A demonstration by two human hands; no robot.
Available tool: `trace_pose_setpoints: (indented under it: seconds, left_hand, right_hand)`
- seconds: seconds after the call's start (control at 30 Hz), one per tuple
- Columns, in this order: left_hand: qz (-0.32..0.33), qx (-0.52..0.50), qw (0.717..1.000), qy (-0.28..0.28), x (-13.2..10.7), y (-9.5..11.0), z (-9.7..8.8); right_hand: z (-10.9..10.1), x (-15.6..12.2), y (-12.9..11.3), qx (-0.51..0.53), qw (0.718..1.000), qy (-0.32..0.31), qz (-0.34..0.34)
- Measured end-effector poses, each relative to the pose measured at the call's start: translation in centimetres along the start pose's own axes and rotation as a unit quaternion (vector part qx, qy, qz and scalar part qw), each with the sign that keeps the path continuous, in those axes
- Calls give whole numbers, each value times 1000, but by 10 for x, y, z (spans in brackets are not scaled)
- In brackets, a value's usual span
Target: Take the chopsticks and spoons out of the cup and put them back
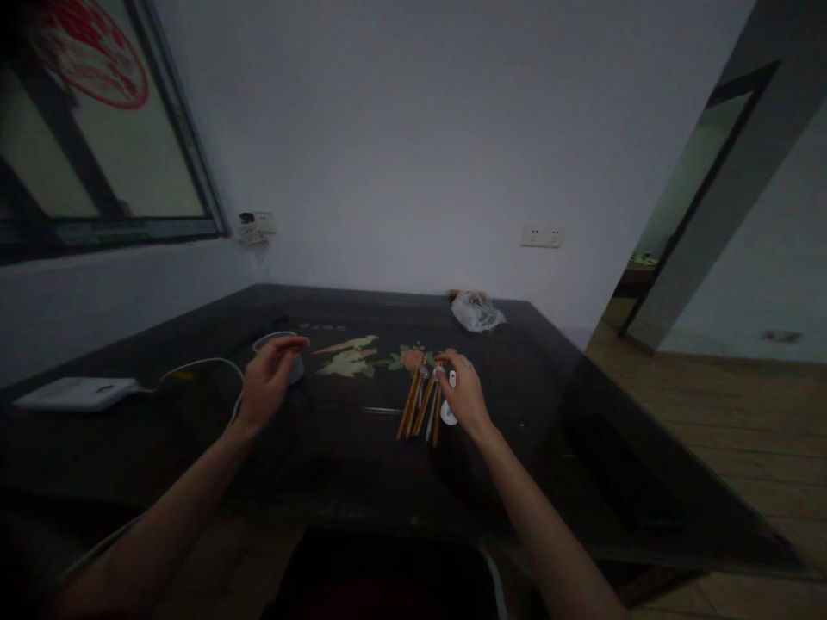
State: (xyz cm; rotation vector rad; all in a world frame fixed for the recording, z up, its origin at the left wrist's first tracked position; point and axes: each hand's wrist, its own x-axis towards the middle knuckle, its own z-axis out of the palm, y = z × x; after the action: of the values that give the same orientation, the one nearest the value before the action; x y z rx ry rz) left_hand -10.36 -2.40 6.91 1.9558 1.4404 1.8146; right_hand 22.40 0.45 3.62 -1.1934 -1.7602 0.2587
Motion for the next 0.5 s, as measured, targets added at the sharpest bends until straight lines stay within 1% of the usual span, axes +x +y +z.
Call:
trace_pose_setpoints:
  seconds: [0.07, 0.1, 0.13, 0.2, 0.23, 0.27, 0.33, 0.4, 0.47, 0.5]
  left_hand:
    - [8, 27, 995, 91, 2, -17, -23]
    - [-1, 28, 990, 135, 3, -28, -32]
    - [-24, 17, 985, 169, 5, -41, -39]
    - [-98, -13, 972, 214, 8, -67, -47]
    - [-138, -40, 964, 223, 10, -80, -48]
    - [-154, -47, 960, 227, 11, -92, -48]
    - [-185, -63, 957, 216, 10, -112, -45]
    - [-208, -74, 954, 201, 7, -126, -40]
    - [-244, -100, 948, 179, 3, -134, -35]
    - [-267, -119, 941, 168, 1, -137, -33]
  right_hand:
    - [7, 1, -19, 36, 999, -32, -11]
    - [12, 2, -28, 54, 997, -49, -19]
    - [19, 3, -37, 74, 994, -69, -29]
    - [38, 6, -54, 109, 987, -104, -52]
    - [51, 8, -61, 121, 984, -116, -58]
    - [65, 10, -67, 127, 981, -133, -60]
    - [99, 14, -77, 146, 973, -173, -50]
    - [137, 20, -85, 164, 965, -205, -9]
    - [175, 26, -93, 195, 951, -238, 42]
    - [193, 28, -97, 209, 944, -244, 72]
